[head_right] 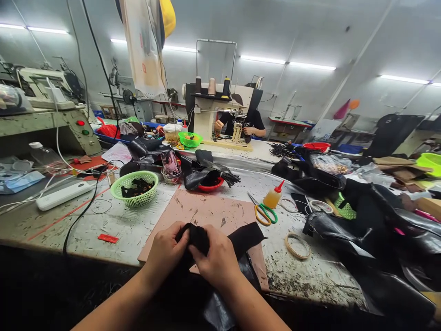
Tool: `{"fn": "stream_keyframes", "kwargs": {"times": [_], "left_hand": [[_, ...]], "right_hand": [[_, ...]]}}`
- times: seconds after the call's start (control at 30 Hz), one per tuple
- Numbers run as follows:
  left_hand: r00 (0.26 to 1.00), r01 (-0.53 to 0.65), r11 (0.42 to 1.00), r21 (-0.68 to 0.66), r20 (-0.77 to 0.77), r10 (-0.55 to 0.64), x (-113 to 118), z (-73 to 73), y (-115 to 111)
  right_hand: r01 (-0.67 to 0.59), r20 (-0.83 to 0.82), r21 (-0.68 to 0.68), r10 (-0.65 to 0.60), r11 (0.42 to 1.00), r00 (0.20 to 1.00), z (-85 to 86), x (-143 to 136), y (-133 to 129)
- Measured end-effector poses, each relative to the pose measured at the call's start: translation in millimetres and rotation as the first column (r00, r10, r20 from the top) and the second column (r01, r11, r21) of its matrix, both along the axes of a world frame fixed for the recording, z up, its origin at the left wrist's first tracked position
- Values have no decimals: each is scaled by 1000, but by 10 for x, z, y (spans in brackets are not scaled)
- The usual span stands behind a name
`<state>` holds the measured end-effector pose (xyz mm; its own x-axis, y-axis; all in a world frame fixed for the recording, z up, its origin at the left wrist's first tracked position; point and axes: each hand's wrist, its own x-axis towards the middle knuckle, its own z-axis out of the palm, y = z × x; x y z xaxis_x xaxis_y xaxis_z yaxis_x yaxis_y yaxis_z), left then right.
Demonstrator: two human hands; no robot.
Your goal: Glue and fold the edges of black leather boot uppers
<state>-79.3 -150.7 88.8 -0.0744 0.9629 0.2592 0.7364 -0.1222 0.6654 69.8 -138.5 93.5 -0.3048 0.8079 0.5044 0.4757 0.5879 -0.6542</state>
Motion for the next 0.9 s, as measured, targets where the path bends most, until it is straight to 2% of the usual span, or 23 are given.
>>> {"fn": "stream_keyframes", "kwargs": {"times": [0.1, 0.2, 0.33, 0.53, 0.67, 0.9], "left_hand": [[1000, 9, 999, 54, 23, -10, 19, -22, -29], [998, 27, 993, 119, 53, -34, 43, -32, -50], [998, 34, 978, 208, 37, -43, 73, -40, -68], [999, 34, 968, 247, 3, -36, 75, -72, -70], [996, 87, 975, 204, -13, -86, 43, -71, -59], [993, 118, 992, 34, -35, -117, -13, -14, -13]], "right_hand": [[-2, -113, 119, 16, 993, 994, -60, -2, 0], [-74, -213, 165, 108, 984, 971, -115, -2, -30], [-113, -323, 112, 144, 987, 935, -164, -25, -83], [-131, -398, -17, 114, 991, 910, -204, -63, -103], [-80, -381, -21, 66, 997, 922, -205, -96, -84], [-46, -269, 10, 47, 999, 962, -140, -108, -61]]}}
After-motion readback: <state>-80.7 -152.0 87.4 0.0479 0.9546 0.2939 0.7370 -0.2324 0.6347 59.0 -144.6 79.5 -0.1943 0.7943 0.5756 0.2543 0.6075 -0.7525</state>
